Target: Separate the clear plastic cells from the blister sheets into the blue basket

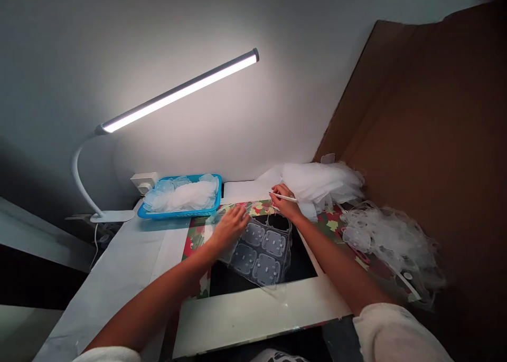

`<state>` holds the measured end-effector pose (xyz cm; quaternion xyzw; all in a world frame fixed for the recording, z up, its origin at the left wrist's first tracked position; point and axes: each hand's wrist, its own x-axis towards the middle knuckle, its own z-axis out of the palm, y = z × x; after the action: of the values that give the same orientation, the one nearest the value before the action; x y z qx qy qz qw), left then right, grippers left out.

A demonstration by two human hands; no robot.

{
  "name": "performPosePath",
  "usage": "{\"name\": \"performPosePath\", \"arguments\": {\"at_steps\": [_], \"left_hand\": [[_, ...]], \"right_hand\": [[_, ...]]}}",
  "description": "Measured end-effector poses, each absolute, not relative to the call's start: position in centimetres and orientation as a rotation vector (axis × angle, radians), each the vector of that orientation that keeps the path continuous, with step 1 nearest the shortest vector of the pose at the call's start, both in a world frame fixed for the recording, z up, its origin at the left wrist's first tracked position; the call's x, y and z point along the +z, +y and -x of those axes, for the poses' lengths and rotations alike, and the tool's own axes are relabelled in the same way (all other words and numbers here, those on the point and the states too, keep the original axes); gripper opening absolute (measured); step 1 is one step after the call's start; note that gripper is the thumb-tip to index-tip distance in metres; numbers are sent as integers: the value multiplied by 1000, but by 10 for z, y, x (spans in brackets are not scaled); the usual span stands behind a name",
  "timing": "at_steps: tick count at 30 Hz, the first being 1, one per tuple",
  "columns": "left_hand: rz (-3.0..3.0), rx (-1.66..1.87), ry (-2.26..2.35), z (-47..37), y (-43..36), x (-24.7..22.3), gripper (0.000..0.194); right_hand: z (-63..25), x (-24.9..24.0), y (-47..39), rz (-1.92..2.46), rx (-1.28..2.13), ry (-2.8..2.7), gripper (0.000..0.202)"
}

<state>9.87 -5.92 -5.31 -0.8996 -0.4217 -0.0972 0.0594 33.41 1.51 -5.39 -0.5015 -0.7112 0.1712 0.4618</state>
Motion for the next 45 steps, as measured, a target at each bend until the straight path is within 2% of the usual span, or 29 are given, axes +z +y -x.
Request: {"name": "performPosePath", "arguments": {"at_steps": [2, 4, 7, 10, 14, 28, 32, 34, 39, 42, 44, 45], "left_hand": [[2928, -333, -1088, -108, -81, -61, 28], [3079, -362, -954, -111, -100, -70, 37], [3154, -369, -886, -104, -116, -78, 48], [3217, -325, -844, -95, -118, -77, 53], [3256, -238, -823, -90, -117, -74, 54], [3234, -267, -812, -93, -119, -75, 50], [3236, -279, -813, -94, -119, -74, 50], [3231, -277, -827, -93, -120, -75, 50], [3290, -293, -869, -90, -124, -73, 50], [3428, -502, -1017, -103, -117, -68, 48], [3449, -860, -1355, -121, -106, -65, 47], [3448, -1013, -1591, -131, -100, -64, 55]], "right_hand": [[-340, -55, -14, 1194, 499, -1767, 13], [-345, -62, -52, 1154, 713, -1813, 15], [-349, -73, -104, 1129, 940, -1873, 15], [-350, -78, -129, 1111, 1008, -1877, 17], [-350, -80, -132, 1112, 933, -1961, 17], [-338, -89, -134, 1104, 665, -2208, 16], [-332, -96, -137, 1077, 491, -2219, 15], [-341, -97, -135, 1160, 463, -2101, 17], [-399, -89, -122, 1646, 362, -1409, 22], [-413, -82, -125, 1566, 535, -1328, 30], [-402, -75, -134, 1423, 681, -1364, 31], [-393, -72, -140, 1369, 744, -1399, 29]]}}
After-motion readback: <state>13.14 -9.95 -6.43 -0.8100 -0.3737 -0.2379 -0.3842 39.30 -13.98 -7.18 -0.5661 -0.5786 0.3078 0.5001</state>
